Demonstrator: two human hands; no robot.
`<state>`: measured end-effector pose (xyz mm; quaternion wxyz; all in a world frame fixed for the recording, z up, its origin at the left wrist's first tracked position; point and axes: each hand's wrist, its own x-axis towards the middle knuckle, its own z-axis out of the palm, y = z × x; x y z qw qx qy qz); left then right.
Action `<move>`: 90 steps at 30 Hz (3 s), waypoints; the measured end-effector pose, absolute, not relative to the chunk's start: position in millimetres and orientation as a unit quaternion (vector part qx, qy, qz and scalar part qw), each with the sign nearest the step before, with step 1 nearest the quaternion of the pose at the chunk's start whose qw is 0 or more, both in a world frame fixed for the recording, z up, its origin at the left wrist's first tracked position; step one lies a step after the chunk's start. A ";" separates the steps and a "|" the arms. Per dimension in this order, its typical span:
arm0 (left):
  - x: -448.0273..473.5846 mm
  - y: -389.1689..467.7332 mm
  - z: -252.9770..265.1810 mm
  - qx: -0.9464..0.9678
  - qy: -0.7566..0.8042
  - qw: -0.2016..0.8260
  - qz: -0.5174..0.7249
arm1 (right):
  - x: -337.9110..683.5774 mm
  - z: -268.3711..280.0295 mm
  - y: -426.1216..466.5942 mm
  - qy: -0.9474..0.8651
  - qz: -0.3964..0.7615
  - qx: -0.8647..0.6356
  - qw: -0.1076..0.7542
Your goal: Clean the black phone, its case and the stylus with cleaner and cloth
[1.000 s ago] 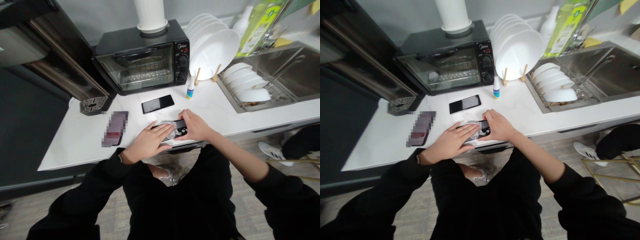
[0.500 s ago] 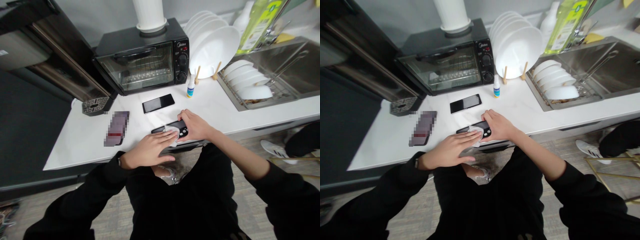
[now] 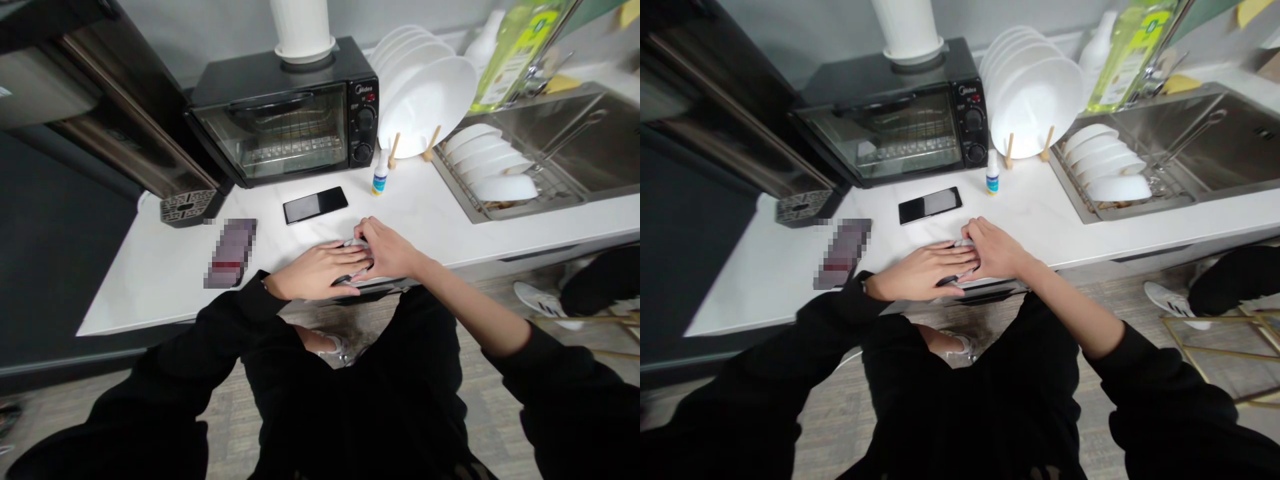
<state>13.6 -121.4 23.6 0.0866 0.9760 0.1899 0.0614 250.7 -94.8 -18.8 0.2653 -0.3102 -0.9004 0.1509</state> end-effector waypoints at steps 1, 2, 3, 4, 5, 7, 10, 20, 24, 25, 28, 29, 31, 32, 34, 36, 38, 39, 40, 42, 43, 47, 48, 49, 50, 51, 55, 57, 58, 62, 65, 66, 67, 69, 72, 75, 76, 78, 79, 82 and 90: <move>19.6 -119.3 24.0 0.976 0.189 0.086 0.060 | 251.2 -19.6 -94.4 -0.900 0.152 -0.310 0.266; 25.4 -117.1 24.5 0.977 0.187 0.087 0.058 | 251.8 -20.3 -94.1 -0.900 0.152 -0.310 0.267; 30.0 -114.9 25.2 0.977 0.186 0.087 0.055 | 252.3 -20.9 -93.8 -0.899 0.152 -0.312 0.269; 33.0 -113.3 25.8 0.977 0.186 0.088 0.053 | 252.6 -21.4 -93.6 -0.897 0.151 -0.314 0.271; 34.0 -112.5 26.4 0.977 0.187 0.090 0.050 | 252.7 -21.7 -93.5 -0.896 0.150 -0.317 0.273; 29.9 -113.9 27.3 0.975 0.196 0.095 0.042 | 251.9 -21.7 -93.9 -0.893 0.146 -0.322 0.277; 13.2 -121.9 29.1 0.972 0.212 0.095 0.029 | 249.9 -20.4 -95.0 -0.893 0.145 -0.323 0.277; -62.4 -149.1 52.3 0.967 0.246 0.054 -0.044 | 250.2 -16.2 -96.8 -0.891 0.142 -0.339 0.268; -70.9 -159.0 53.1 0.967 0.248 0.037 -0.046 | 249.4 -16.2 -97.2 -0.895 0.138 -0.329 0.268; -66.3 -159.3 51.1 0.967 0.247 0.036 -0.046 | 249.5 -17.0 -97.0 -0.896 0.137 -0.326 0.269; -37.7 -151.4 41.6 0.971 0.236 0.032 -0.032 | 249.8 -20.5 -96.4 -0.896 0.141 -0.314 0.282; -24.9 -146.1 38.2 0.971 0.235 0.031 -0.024 | 249.9 -21.8 -96.1 -0.895 0.144 -0.310 0.287; 1.6 -133.4 32.7 0.971 0.239 0.026 -0.001 | 249.9 -24.1 -95.5 -0.894 0.146 -0.304 0.296; 13.7 -127.1 30.8 0.972 0.235 0.024 0.008 | 249.9 -25.1 -95.2 -0.892 0.145 -0.305 0.299; 32.0 -116.8 28.8 0.977 0.212 0.030 0.017 | 250.1 -26.2 -94.4 -0.889 0.142 -0.315 0.302; 39.1 -111.9 28.5 0.979 0.198 0.040 0.024 | 250.3 -26.3 -93.6 -0.886 0.138 -0.323 0.303; 34.4 -113.2 29.5 0.977 0.208 0.041 0.027 | 250.4 -25.5 -93.2 -0.886 0.134 -0.328 0.300; 28.3 -116.0 30.5 0.975 0.218 0.037 0.026 | 250.4 -24.9 -93.2 -0.886 0.133 -0.329 0.298; 20.3 -119.8 32.1 0.972 0.230 0.033 0.023 | 250.3 -24.2 -93.3 -0.887 0.132 -0.329 0.296; 0.8 -129.3 36.5 0.969 0.246 0.024 0.015 | 250.1 -22.7 -93.9 -0.888 0.128 -0.331 0.294; -9.8 -134.4 39.2 0.968 0.252 0.021 0.009 | 249.9 -22.1 -94.3 -0.888 0.126 -0.333 0.293; -48.6 -152.4 49.9 0.958 0.284 0.011 -0.023 | 249.2 -20.5 -96.0 -0.886 0.118 -0.344 0.289; -55.4 -155.8 51.9 0.957 0.290 0.012 -0.025 | 249.1 -20.2 -96.4 -0.886 0.118 -0.345 0.287; -60.4 -158.7 53.5 0.956 0.292 0.016 -0.026 | 249.0 -20.0 -96.8 -0.886 0.120 -0.346 0.285; -63.6 -161.0 54.6 0.956 0.291 0.022 -0.024 | 249.0 -19.7 -97.1 -0.886 0.122 -0.345 0.283; -64.9 -163.0 55.3 0.957 0.287 0.029 -0.021 | 249.0 -19.4 -97.4 -0.887 0.125 -0.344 0.282; -56.3 -166.6 54.2 0.966 0.248 0.072 -0.024 | 249.1 -17.9 -97.8 -0.891 0.126 -0.337 0.278; -47.3 -164.8 50.7 0.968 0.230 0.102 -0.024 | 248.9 -17.4 -97.4 -0.893 0.126 -0.331 0.277; -42.0 -162.4 48.1 0.968 0.222 0.117 -0.019 | 248.7 -17.4 -97.1 -0.895 0.125 -0.327 0.278; -13.5 -141.7 34.2 0.969 0.197 0.150 0.018 | 248.4 -19.7 -94.9 -0.900 0.129 -0.306 0.284; 13.9 -120.7 27.2 0.970 0.193 0.144 0.037 | 248.6 -22.8 -93.3 -0.898 0.130 -0.306 0.288; 22.0 -114.9 26.5 0.972 0.183 0.140 0.040 | 248.7 -23.7 -92.9 -0.895 0.129 -0.311 0.292; 28.4 -110.3 26.4 0.974 0.177 0.135 0.044 | 248.9 -24.5 -92.5 -0.893 0.128 -0.316 0.295; 34.7 -106.0 27.3 0.976 0.176 0.119 0.046 | 249.1 -25.2 -92.0 -0.887 0.126 -0.327 0.299; 27.4 -110.6 28.6 0.972 0.217 0.084 0.036 | 249.4 -24.5 -92.1 -0.887 0.125 -0.335 0.292; 8.2 -123.2 30.8 0.963 0.262 0.057 0.023 | 249.9 -22.3 -93.1 -0.887 0.129 -0.335 0.289; 1.0 -128.2 32.3 0.961 0.270 0.052 0.018 | 250.1 -21.7 -93.4 -0.887 0.131 -0.335 0.291; -13.5 -138.6 36.5 0.959 0.281 0.045 0.005 | 250.4 -20.6 -94.0 -0.886 0.132 -0.336 0.292; -21.0 -143.8 39.0 0.956 0.289 0.042 -0.001 | 250.5 -20.4 -94.1 -0.886 0.132 -0.337 0.291; -43.5 -157.6 45.5 0.945 0.324 0.039 -0.011 | 250.1 -20.0 -94.6 -0.885 0.126 -0.346 0.283; -59.6 -169.7 46.3 0.955 0.285 0.078 -0.008 | 248.5 -16.8 -96.3 -0.888 0.131 -0.346 0.273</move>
